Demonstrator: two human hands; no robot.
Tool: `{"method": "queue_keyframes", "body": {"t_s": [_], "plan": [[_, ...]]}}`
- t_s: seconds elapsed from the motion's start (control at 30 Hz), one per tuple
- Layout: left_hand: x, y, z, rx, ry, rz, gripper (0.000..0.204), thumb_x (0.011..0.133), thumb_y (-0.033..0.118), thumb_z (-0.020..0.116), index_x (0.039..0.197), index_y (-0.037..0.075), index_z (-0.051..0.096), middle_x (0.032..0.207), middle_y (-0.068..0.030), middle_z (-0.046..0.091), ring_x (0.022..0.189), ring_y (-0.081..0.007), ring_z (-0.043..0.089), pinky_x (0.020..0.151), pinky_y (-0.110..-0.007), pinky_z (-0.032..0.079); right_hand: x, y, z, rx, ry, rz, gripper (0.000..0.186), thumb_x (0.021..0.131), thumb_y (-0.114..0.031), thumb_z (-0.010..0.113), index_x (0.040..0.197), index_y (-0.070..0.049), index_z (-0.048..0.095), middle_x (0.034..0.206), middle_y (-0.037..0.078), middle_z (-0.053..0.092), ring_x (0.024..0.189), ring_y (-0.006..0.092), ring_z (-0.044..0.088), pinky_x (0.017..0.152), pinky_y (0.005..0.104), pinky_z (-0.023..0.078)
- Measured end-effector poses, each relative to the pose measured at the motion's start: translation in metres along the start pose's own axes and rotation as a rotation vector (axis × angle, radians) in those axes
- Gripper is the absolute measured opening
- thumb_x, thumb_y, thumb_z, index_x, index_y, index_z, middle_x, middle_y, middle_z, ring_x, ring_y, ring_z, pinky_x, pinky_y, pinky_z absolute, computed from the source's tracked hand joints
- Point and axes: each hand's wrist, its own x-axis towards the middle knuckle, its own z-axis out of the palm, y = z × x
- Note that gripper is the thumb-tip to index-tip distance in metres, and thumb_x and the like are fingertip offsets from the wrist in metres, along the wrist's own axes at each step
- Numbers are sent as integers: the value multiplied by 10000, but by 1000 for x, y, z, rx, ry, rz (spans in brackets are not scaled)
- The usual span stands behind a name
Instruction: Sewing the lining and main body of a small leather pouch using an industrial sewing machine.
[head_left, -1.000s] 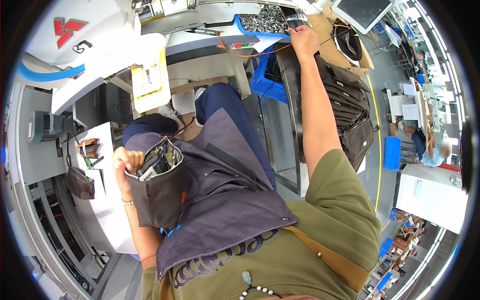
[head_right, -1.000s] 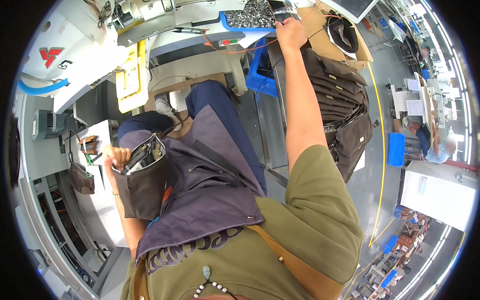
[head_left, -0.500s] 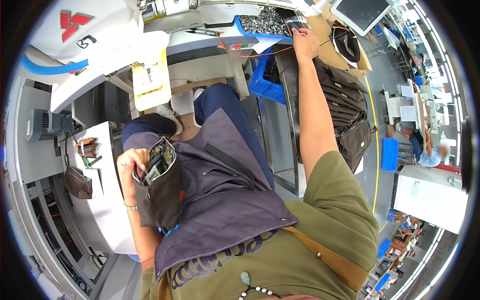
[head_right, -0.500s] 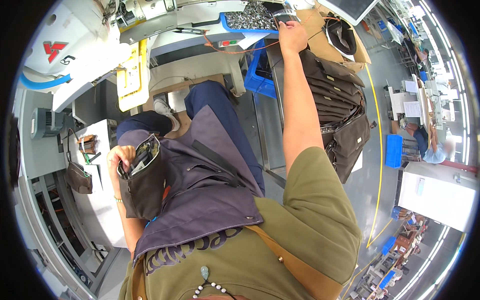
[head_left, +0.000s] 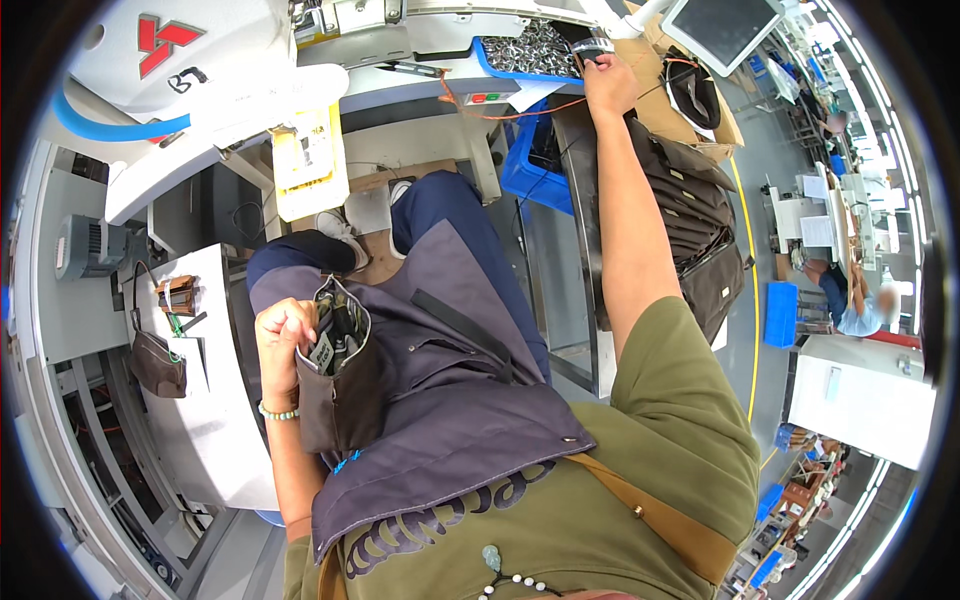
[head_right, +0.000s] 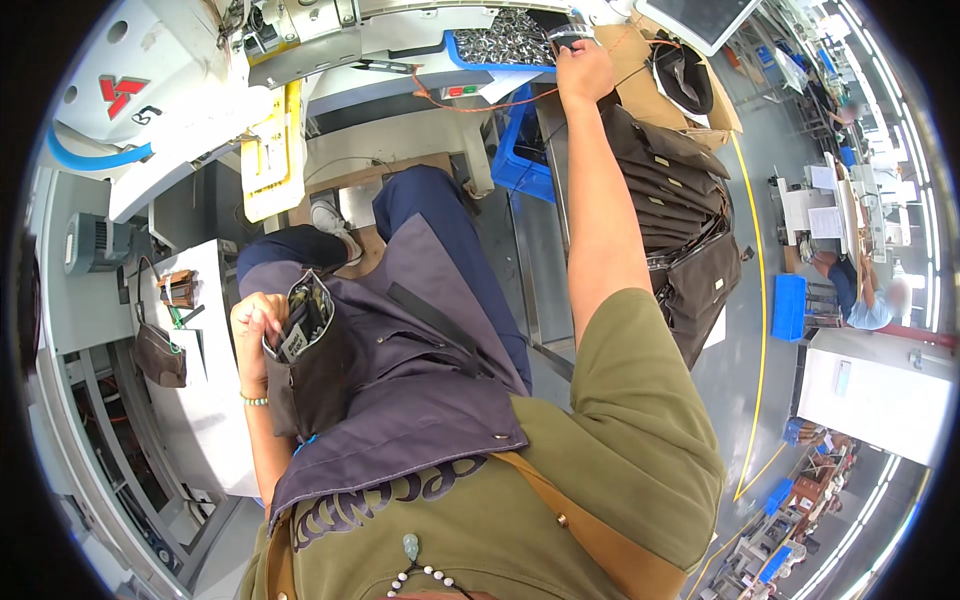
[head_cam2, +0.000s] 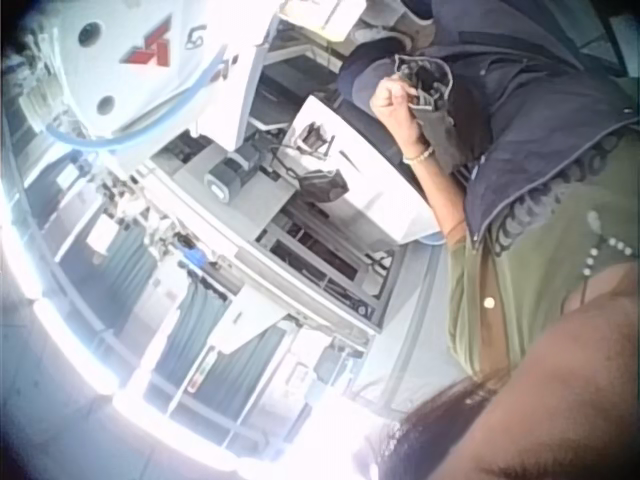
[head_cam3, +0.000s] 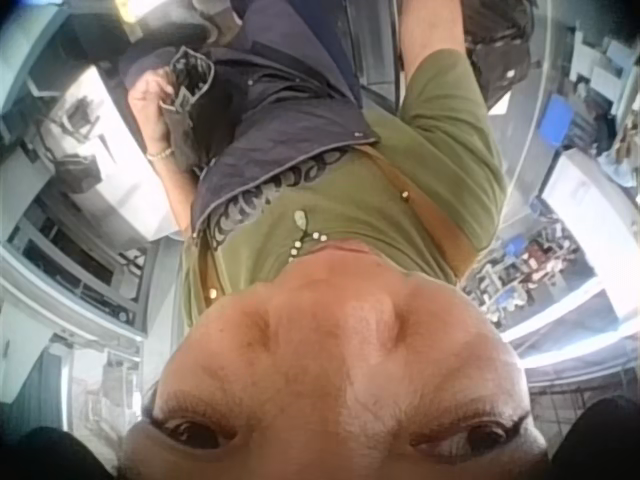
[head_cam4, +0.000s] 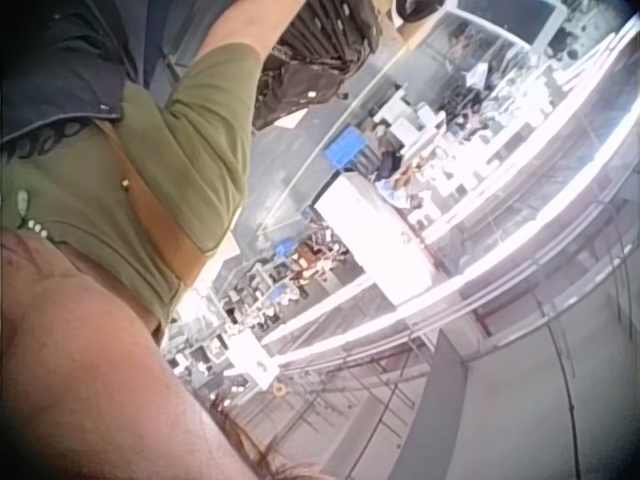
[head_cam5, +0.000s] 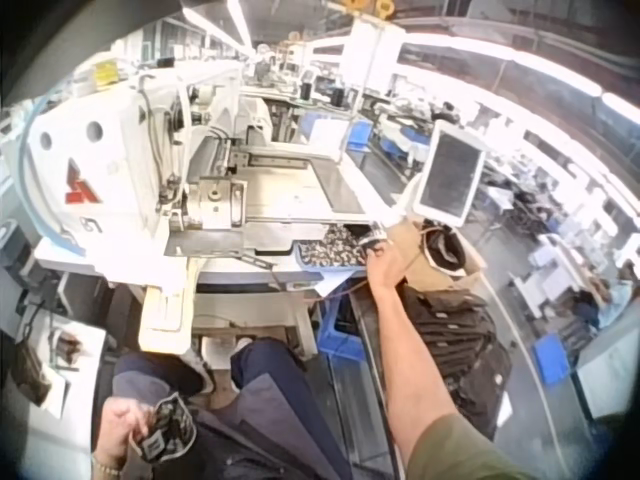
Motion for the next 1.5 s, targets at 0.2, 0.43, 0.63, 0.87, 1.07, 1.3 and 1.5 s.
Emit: {"method": "queue_keyframes", "body": {"t_s": [0.2, 0.43, 0.63, 0.87, 1.07, 1.3, 1.5], "plan": [[-1, -1, 2, 11, 9, 2, 475, 1025, 391, 613, 699, 63, 502, 587, 15, 450, 551, -80, 365, 538, -262, 275, 8, 11, 6, 395, -92, 286, 148, 808, -212, 803, 870, -86, 757, 770, 31, 721, 712, 201, 701, 671, 361, 545], [1, -3, 3, 3, -16, 17, 561, 1016, 442, 619, 631, 65, 460, 581, 4, 445, 546, -106, 363, 541, -275, 274, -6, 24, -17, 1158, 284, 471, 85, 946, -71, 672, 956, 4, 634, 836, 107, 684, 676, 152, 669, 554, 237, 529], [7, -5, 4, 129, -10, 164, 653, 1002, 495, 615, 573, 52, 401, 563, -4, 404, 552, -134, 348, 537, -303, 256, -1, 20, -46, 938, 176, 164, 157, 992, -117, 599, 1046, 10, 674, 856, 69, 692, 739, 135, 638, 680, 269, 499], [4, -5, 2, 153, -38, 104, 661, 1028, 492, 565, 570, 38, 418, 537, -10, 400, 542, -133, 351, 525, -308, 246, 9, -20, 11, 83, -638, -257, 296, 858, -384, 748, 993, -128, 811, 839, 110, 764, 823, 270, 734, 763, 376, 553], [-3, 5, 2, 164, 76, -68, 542, 1076, 391, 524, 666, 40, 580, 576, 48, 488, 514, -33, 393, 498, -222, 270, 24, -40, 38, -304, -626, -309, 347, 793, -432, 789, 939, -118, 810, 913, 145, 763, 879, 344, 726, 792, 428, 554], [10, 17, 12, 99, 51, -249, 258, 1053, 221, 572, 926, 31, 691, 666, 52, 561, 548, -12, 444, 518, -189, 310, -47, -100, -67, 481, -565, -127, 260, 872, -295, 735, 964, -59, 794, 810, 85, 770, 732, 154, 709, 699, 311, 548], [31, 17, 33, 82, 42, -350, 176, 1004, 192, 654, 1056, 53, 748, 774, 30, 684, 612, 2, 454, 542, -187, 309, -215, -191, -168, 851, -1055, -406, 151, 915, -142, 715, 957, -6, 767, 864, 41, 766, 759, 68, 656, 684, 248, 505]]}}
